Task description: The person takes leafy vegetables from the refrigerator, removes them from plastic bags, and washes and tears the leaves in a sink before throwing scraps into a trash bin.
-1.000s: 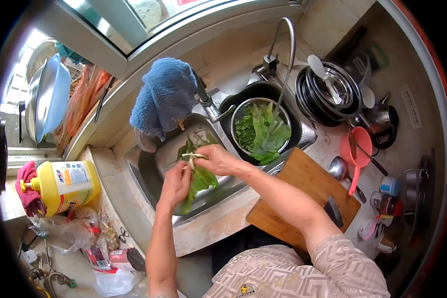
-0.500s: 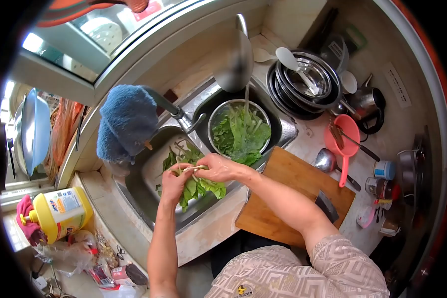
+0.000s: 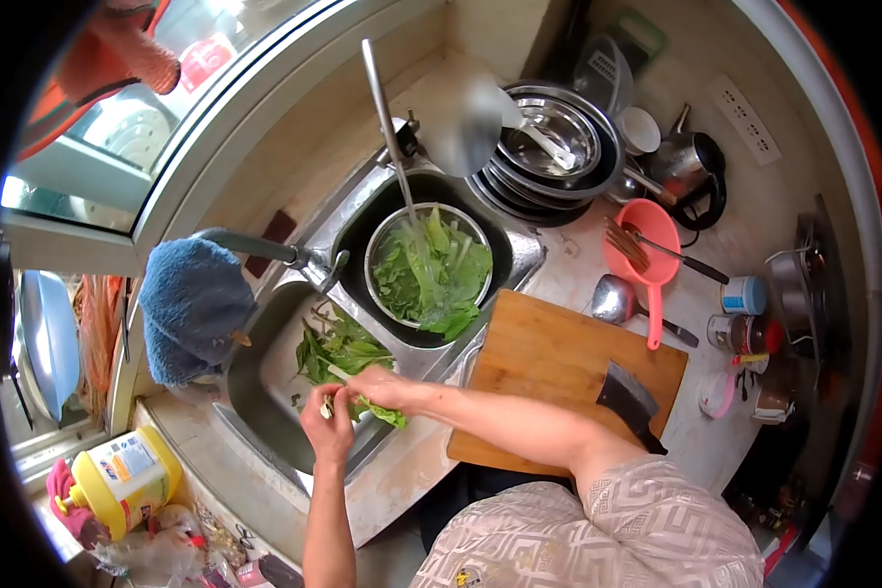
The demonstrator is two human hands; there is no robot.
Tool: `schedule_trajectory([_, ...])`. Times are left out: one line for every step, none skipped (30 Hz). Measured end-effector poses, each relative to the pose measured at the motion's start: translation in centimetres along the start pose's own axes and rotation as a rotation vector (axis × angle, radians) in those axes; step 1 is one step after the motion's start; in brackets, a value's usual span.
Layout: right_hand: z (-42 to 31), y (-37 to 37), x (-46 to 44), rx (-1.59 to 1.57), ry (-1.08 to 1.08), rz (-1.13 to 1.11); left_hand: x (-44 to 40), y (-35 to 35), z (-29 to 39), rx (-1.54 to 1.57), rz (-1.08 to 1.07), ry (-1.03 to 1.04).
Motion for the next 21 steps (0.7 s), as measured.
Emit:
schedule_trajectory([1.0,0.3,0.2,-0.246,0.079,0.007,0.2,-0.1,0.0,-0.169,0.043,0.107])
schedule_trajectory([1.2,0.0,0.3,-0.241,0.076,0.017,0.4,-0.2,-0.1,-0.336,0.092,0.215])
schedule_trajectory([1.6,-0.4,0.6,-0.365,0.096,0.072,0.5,-1.1,-1.8,-0.387,0.150,0.181])
schedule_trajectory([1.9,-0.6,0.9,-0.497,0.114,0.130,0.6,-2.4,-3.8,-0.180,0.259,-0.036])
schedule_trajectory([1.0,-1.4,1.7,-0.434,0.075,0.164,0.0,-3.3,-5.6,-0.133,0.283,-0.141])
schedule_trajectory([-0.1,-2.1,2.4,-0.285,0.029,0.198,-0.2,-4.0,-6.6,-0.085,0.306,-0.254])
schedule_trajectory([-0.3,-3.2,2.7,-0.066,0.042,0.257,-0.4,-4.1,-6.9,-0.078,0.305,-0.256])
schedule_trajectory([-1.0,-4.5,2.7,0.161,0.047,0.312,-1.1,-4.3,-7.3,-0.159,0.314,-0.346])
schedule_trajectory([-2.2,-6.0,3.1,0.350,0.046,0.395,-1.9,-4.3,-7.2,-0.242,0.320,-0.433])
schedule_trajectory([-3.4,-7.6,3.8,0.538,0.046,0.479,-2.7,-3.7,-7.2,-0.235,0.320,-0.423])
schedule_trajectory([-3.6,-9.8,4.1,0.631,0.000,0.584,-3.6,-2.3,-7.2,-0.066,0.277,-0.358])
schedule_trajectory([-4.4,-11.7,4.7,0.741,0.116,0.599,-4.5,-0.9,-6.8,0.103,0.239,-0.295])
schedule_trajectory([-4.8,-13.7,4.9,0.767,0.099,0.613,-6.1,0.8,-5.5,0.169,0.176,-0.326])
schedule_trajectory([-4.5,-15.1,5.2,0.787,0.084,0.628,-8.0,2.9,-3.4,0.232,0.107,-0.357])
schedule_trajectory([-4.5,-15.7,5.7,0.797,0.084,0.627,-9.9,4.9,-0.8,0.320,0.037,-0.344])
schedule_trajectory([-4.7,-16.1,5.7,1.143,0.247,0.529,-11.9,6.7,1.6,0.407,-0.030,-0.322])
schedule_trajectory([-4.5,-16.6,5.6,1.480,0.418,0.413,-14.0,8.7,2.3,0.191,-0.048,-0.133])
schedule_trajectory([-4.4,-17.9,5.4,1.493,0.411,0.415,-15.8,10.8,2.5,-0.030,-0.061,0.052])
schedule_trajectory([-3.7,-19.0,4.9,1.611,0.488,0.329,-16.6,12.5,3.3,-0.313,-0.141,0.098])
schedule_trajectory([-2.9,-20.2,4.2,1.726,0.566,0.237,-17.3,14.0,3.7,-0.599,-0.219,0.138])
schedule_trajectory([-3.5,-20.3,3.8,1.698,0.708,0.123,-17.8,15.0,3.5,-0.776,-0.386,0.084])
Point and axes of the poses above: each hand's wrist, its own x-axis away from the middle knuckle, its own y-axis out of the palm, z = x × y, the point moved 4 cm from there along -x, towards the middle knuckle, and after that the axes turned 15 degrees about -z, right-handed, at the moved point
